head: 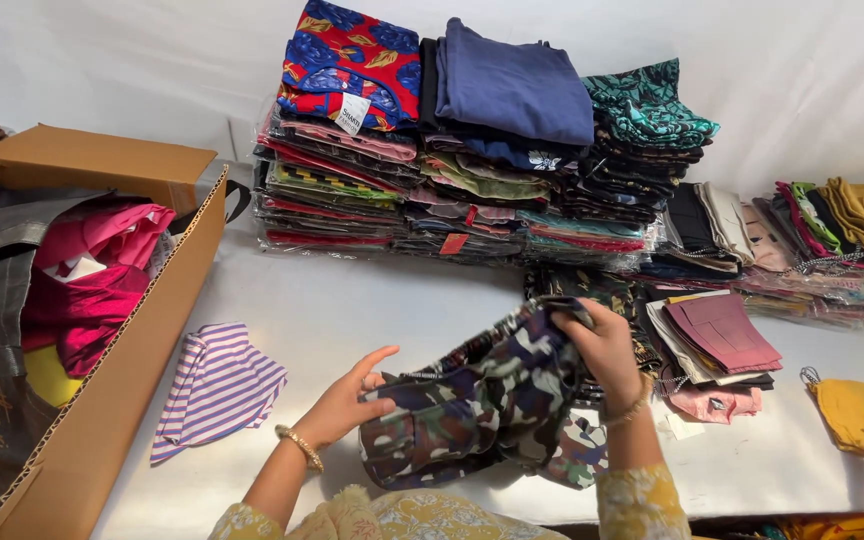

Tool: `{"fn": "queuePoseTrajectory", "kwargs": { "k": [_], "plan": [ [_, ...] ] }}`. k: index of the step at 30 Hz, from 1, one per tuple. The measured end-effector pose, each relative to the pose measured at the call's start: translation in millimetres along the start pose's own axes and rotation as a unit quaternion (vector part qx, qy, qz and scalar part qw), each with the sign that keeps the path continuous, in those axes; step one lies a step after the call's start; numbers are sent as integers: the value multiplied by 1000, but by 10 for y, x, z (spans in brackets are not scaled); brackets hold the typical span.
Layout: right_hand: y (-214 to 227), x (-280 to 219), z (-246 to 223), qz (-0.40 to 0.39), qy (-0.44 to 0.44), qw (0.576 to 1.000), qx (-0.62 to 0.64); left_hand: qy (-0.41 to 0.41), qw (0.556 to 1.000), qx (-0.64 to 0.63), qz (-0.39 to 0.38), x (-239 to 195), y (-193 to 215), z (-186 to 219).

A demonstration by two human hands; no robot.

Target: The person folds a camouflage-patterned garment and a blue floral garment on a white table. They then unfold a light blue floral top, smooth it out, and fold it neatly. The person places the folded items into a cardboard box.

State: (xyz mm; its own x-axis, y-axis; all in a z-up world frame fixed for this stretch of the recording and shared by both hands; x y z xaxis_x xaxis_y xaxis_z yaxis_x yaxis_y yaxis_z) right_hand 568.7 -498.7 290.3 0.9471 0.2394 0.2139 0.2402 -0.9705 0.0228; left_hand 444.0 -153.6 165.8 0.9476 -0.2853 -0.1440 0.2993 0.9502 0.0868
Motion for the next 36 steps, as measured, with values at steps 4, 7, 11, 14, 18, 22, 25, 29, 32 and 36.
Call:
{"fn": "queuePoseTrajectory", "kwargs": {
  "k": [4,7,11,14,18,22,25,29,32,36],
  "plan": [
    [-506,397,818,72,41,975,-207,113,962,117,220,320,-93,-291],
    [-1184,147,870,8,141,956,-258,-36,938,120,322,514,-263,-542],
    [-1873,-372,690,-104,128,944,-286,176,943,-37,281,264,-244,-76],
    [-2069,-645,687,-157,252,908,-294,137,933,-136,304,197,-192,-159],
    [-2112,-772,749,-225,243,892,-307,188,924,-215,253,150,-190,-214],
    [-2114,-887,731,-197,223,928,-223,195,945,-177,196,165,-155,-328],
    [-1779,-928,1246,-117,137,960,-213,124,939,-258,191,105,-77,-210],
    [-1112,-979,1816,-92,55,953,-283,185,937,-208,212,28,96,-34],
    [-650,-1142,2160,-97,10,973,-209,167,933,-213,236,26,284,58],
    [-553,-1152,2166,-71,-111,980,-151,177,945,-157,224,74,253,-146]
  ]
}}
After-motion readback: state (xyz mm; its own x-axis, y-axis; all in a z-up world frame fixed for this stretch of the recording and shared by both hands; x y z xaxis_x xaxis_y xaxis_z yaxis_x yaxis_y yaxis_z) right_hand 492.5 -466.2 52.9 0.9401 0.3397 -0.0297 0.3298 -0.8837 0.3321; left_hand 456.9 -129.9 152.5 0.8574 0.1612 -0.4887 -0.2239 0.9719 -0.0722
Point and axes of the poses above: each hand's wrist, its own x-axis towards the middle knuckle, its own y-axis out of the back of the hand, z = x × y, the point moved 4 cm from there along x, towards the middle knuckle, and after that the axes turned 15 degrees about x, right-handed, at the moved point
